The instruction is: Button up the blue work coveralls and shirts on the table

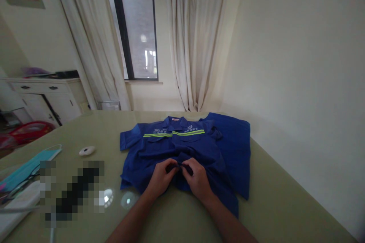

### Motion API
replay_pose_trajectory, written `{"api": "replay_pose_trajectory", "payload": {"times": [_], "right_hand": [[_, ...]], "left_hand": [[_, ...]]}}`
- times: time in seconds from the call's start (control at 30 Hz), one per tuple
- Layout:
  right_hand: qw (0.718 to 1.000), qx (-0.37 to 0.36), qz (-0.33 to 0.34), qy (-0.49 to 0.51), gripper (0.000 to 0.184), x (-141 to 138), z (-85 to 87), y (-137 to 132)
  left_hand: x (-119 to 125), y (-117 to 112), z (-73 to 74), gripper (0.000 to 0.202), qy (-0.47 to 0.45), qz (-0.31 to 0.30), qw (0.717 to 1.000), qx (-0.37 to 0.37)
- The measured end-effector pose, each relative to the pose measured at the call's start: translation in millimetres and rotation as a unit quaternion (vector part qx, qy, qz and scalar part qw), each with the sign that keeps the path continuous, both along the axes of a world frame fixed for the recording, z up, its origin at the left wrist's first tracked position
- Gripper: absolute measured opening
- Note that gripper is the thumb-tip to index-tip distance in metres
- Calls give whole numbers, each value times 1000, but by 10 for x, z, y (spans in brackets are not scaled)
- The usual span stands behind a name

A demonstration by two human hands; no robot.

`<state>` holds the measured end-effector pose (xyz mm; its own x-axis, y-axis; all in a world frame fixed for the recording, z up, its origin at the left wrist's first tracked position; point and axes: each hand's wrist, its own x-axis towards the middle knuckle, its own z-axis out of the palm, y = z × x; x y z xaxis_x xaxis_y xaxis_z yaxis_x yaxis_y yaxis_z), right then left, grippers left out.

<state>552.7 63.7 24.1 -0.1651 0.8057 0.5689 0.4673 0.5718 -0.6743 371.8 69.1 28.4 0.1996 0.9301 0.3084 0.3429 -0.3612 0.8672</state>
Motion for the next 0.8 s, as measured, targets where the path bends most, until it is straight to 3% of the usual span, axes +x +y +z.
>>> {"api": "replay_pose_trajectory", "payload": {"times": [0.43,0.8], "right_hand": [[998,9,2,-62,27,-12,-74,23],[997,17,20,-67,23,4,-19,27]], "left_hand": [[-12,16,-46,12,8,10,1000,18],[-37,41,-85,12,21,20,999,19]]}}
